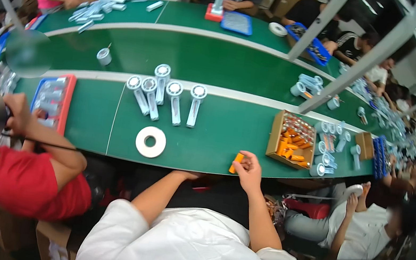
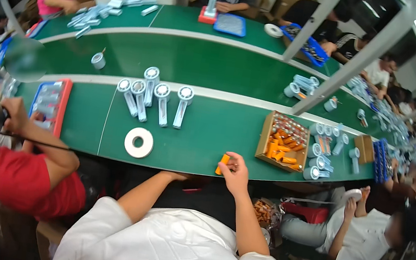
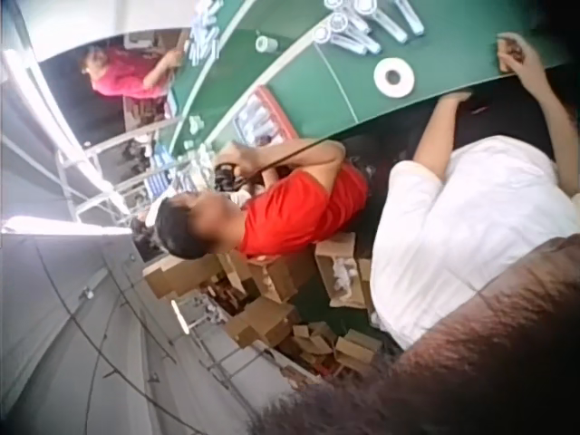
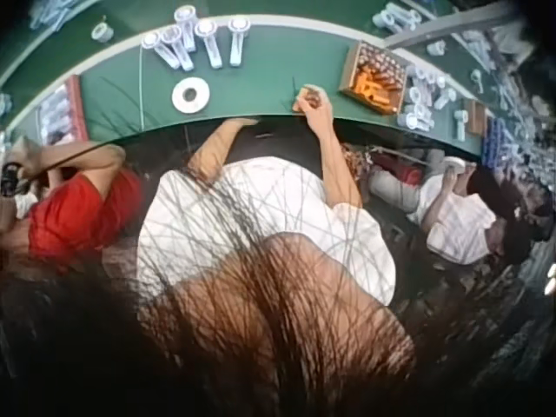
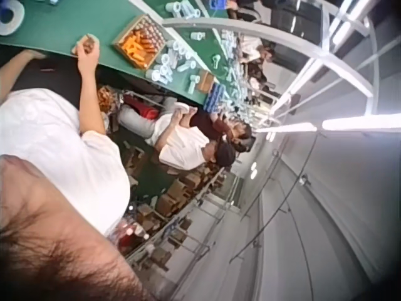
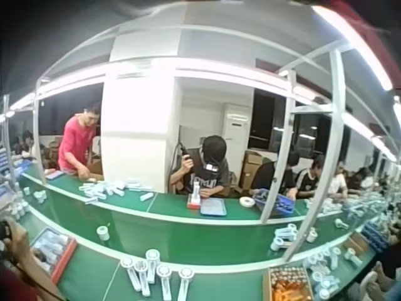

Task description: Applying adhesive tape to small orange electronic components at a factory assembly line.

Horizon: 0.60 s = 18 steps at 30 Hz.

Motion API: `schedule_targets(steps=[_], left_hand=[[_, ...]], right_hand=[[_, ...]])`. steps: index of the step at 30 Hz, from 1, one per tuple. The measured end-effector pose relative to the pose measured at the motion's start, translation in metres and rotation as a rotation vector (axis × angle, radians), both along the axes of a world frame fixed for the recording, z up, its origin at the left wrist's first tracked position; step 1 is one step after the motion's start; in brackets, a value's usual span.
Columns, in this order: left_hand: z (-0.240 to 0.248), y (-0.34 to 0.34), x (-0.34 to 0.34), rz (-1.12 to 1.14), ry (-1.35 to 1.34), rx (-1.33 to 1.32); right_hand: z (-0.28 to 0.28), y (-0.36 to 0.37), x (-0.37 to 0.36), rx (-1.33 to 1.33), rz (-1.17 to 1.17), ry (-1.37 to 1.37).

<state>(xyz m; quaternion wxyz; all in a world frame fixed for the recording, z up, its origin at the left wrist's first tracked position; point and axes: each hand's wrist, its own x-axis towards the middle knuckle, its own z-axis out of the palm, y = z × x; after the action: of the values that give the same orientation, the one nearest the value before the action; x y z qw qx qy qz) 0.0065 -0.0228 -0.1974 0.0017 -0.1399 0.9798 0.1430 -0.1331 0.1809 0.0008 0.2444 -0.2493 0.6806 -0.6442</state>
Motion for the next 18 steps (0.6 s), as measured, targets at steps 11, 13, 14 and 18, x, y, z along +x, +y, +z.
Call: schedule_targets(steps=[11, 13, 14, 18], left_hand=[[0.214, 0.006, 0.132, -0.024, 0.198, 1.705], [0.222, -0.007, 0.129, 0.075, 0.381, 1.804], [0.224, -0.013, 0.128, 0.118, 0.470, 1.846], [0.221, -0.033, 0.131, 0.343, 0.617, 1.734]], right_hand=[[0.049, -0.109, -0.018, 0.295, -0.044, 0.477], [0.047, -0.142, -0.031, 0.226, -0.038, 0.435], [0.043, -0.152, -0.036, 0.155, -0.051, 0.390], [0.002, -0.171, -0.056, 0.254, -0.122, 0.561]])
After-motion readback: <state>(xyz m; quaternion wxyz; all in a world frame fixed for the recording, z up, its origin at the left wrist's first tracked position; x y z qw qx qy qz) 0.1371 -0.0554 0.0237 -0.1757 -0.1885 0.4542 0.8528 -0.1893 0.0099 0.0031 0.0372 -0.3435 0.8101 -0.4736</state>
